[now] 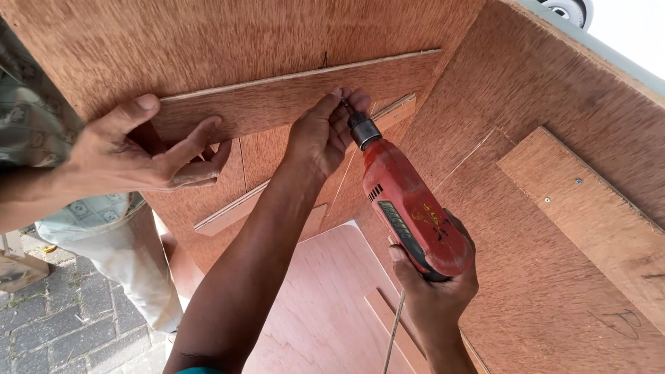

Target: Assembling a wooden structure by fastening plywood panels and strips with screws using a power drill.

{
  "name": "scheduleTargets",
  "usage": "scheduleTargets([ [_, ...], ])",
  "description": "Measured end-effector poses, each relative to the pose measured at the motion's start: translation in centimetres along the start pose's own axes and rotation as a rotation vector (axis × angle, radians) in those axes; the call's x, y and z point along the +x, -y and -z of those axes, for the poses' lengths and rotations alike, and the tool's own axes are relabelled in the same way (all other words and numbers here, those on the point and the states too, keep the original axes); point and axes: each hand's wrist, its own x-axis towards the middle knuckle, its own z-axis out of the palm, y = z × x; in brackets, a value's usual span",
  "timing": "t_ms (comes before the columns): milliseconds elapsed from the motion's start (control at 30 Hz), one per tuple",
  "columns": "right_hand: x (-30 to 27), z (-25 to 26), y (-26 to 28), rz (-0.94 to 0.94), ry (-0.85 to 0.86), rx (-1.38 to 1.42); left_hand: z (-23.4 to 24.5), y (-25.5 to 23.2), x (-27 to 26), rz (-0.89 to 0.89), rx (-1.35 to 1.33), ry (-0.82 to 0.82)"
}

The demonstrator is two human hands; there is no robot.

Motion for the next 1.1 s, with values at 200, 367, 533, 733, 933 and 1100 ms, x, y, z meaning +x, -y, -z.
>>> scheduleTargets([
  [200,0.4,-0.2,-0.4,-0.041,0.002,0.068,0.2,0.7,0.6,-0.007,-0.021,0.036],
  [367,1.4,-0.9,0.3,-0.038,0.007,0.064,1.2,1.2,1.8,-0.022,-0.111,0.093],
  [533,2.1,-1.4,0.3,0.026,0.051,-0.026,1.8,1.2,3.2,-0.066,-0.19,0.083],
  [733,1.9,-1.4,-0.4,0.076,0.033,-0.05,1.8,1.1,3.1,-0.074,-0.178,0.09],
  [933,1.8,-1.7,0.4,0.014,-0.003,-0.083,1.3,0.7,3.0,-0.077,-0.196,0.104],
  [1100,1.9,-1.7,0.7,0.021,0.006,-0.109,0.7,0.5,2.5,-0.039,-0.235,0.053],
])
